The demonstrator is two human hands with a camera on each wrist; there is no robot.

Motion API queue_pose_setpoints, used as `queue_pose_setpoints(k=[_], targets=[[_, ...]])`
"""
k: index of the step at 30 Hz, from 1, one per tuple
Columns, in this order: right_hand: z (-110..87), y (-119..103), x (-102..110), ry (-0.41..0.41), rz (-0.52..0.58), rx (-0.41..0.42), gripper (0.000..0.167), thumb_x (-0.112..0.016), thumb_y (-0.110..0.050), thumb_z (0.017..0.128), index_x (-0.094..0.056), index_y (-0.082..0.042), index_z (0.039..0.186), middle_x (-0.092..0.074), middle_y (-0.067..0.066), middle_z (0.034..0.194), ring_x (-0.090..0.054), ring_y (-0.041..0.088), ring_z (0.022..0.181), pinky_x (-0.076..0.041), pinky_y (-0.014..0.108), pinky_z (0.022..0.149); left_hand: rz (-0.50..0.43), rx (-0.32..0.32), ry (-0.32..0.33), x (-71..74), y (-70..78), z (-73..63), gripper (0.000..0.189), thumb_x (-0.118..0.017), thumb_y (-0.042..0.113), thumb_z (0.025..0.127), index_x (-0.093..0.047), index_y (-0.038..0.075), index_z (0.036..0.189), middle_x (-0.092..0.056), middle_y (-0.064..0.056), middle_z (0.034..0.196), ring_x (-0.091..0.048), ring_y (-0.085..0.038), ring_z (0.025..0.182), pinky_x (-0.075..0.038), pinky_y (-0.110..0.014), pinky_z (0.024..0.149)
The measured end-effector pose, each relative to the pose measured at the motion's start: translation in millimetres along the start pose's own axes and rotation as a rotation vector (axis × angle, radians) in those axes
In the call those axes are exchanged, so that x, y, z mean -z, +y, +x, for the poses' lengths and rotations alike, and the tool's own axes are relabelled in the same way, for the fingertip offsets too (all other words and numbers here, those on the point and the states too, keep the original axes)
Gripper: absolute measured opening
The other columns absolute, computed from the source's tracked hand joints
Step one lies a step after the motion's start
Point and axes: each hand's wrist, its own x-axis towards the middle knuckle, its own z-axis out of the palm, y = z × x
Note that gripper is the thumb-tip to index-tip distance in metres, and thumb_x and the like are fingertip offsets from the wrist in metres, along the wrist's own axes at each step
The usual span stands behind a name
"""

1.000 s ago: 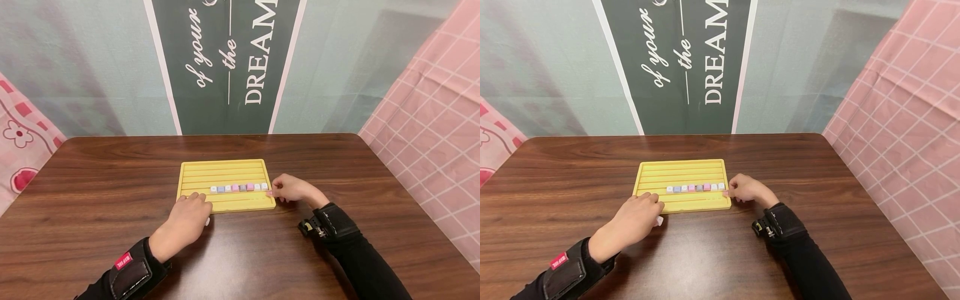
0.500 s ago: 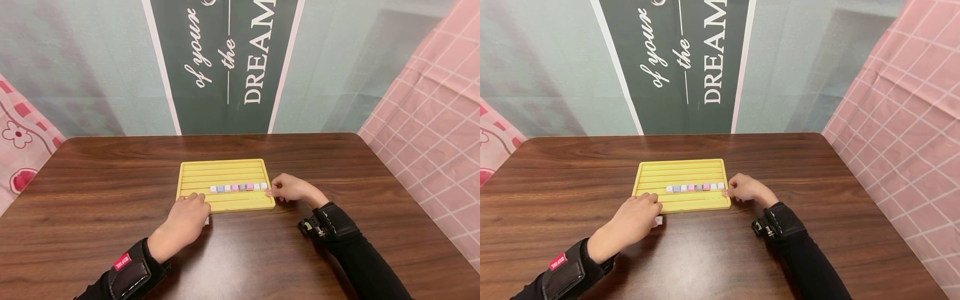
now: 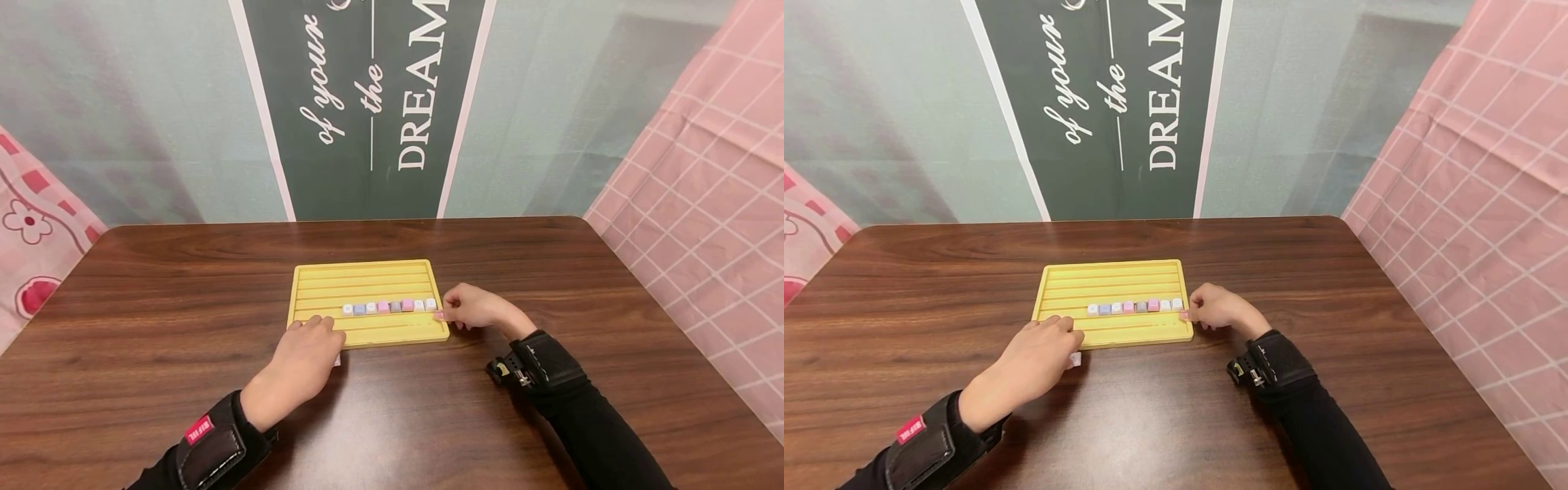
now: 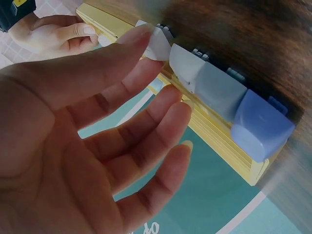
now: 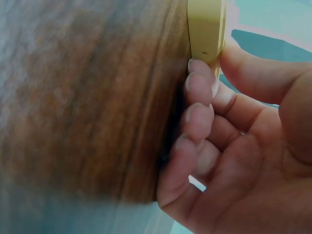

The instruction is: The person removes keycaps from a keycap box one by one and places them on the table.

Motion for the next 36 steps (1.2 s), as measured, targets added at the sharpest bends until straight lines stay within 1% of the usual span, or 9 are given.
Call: queue_pose_setpoints(k=[3, 9, 14, 19, 27, 36], targets=[[0.2, -0.2, -0.1, 0.001, -0.001, -0.004, 0.027, -0.059, -0.019, 0.09, -0.053, -0.004, 0.067, -0.049, 0.004, 0.056, -0.043, 0.014, 0.048, -0.034, 0.024, 0.048, -0.001, -0.001, 0.002, 0.1, -0.5, -0.1, 0.009, -0.067, -0.004, 0.074, -0.061, 0.003, 0.073, -0.049, -0.008, 0.068, -0.051, -0.027, 0.067, -0.036, -0.036, 0.055], [0.6, -0.3, -0.2, 0.001, -0.005, -0.01, 0.027, -0.059, -0.021, 0.089, -0.054, -0.005, 0.068, -0.048, 0.004, 0.056, -0.043, 0.014, 0.047, -0.033, 0.024, 0.048, 0.001, -0.017, 0.026, -0.6, -2.1, -0.7, 0.01, -0.066, -0.005, 0.074, -0.06, 0.002, 0.071, -0.048, -0.008, 0.066, -0.05, -0.027, 0.066, -0.035, -0.035, 0.054], [0.8, 0.0, -0.1, 0.004, -0.006, -0.016, 0.027, -0.059, -0.021, 0.089, -0.054, -0.005, 0.068, -0.048, 0.004, 0.056, -0.043, 0.014, 0.048, -0.033, 0.024, 0.048, -0.001, -0.019, 0.036, -1.6, -2.8, -0.6, 0.012, -0.065, -0.007, 0.073, -0.058, 0.002, 0.072, -0.048, -0.008, 0.066, -0.051, -0.028, 0.066, -0.036, -0.036, 0.054], [0.9, -0.1, -0.1, 0.006, -0.003, -0.023, 0.027, -0.059, -0.022, 0.089, -0.054, -0.005, 0.068, -0.048, 0.003, 0.056, -0.043, 0.014, 0.048, -0.032, 0.024, 0.048, -0.003, -0.009, 0.027, -2.1, -2.4, 0.1, 0.011, -0.065, -0.007, 0.073, -0.058, 0.002, 0.075, -0.049, -0.009, 0.067, -0.052, -0.028, 0.069, -0.037, -0.037, 0.055], [0.3, -0.1, -0.1, 0.009, 0.002, -0.018, 0.028, -0.06, -0.022, 0.089, -0.054, -0.005, 0.068, -0.048, 0.003, 0.056, -0.043, 0.013, 0.047, -0.033, 0.024, 0.047, 0.005, 0.007, 0.001, -1.5, -1.3, 1.3, 0.011, -0.068, -0.003, 0.073, -0.06, 0.002, 0.079, -0.051, -0.009, 0.07, -0.053, -0.029, 0.071, -0.038, -0.037, 0.057], [0.8, 0.2, -0.2, 0.01, 0.002, -0.009, 0.028, -0.059, -0.021, 0.089, -0.054, -0.005, 0.067, -0.048, 0.003, 0.056, -0.043, 0.013, 0.047, -0.033, 0.024, 0.047, 0.006, 0.0, 0.013, -1.5, -2.1, 0.9, 0.012, -0.069, -0.003, 0.073, -0.059, 0.002, 0.077, -0.051, -0.009, 0.07, -0.053, -0.029, 0.071, -0.038, -0.037, 0.056]])
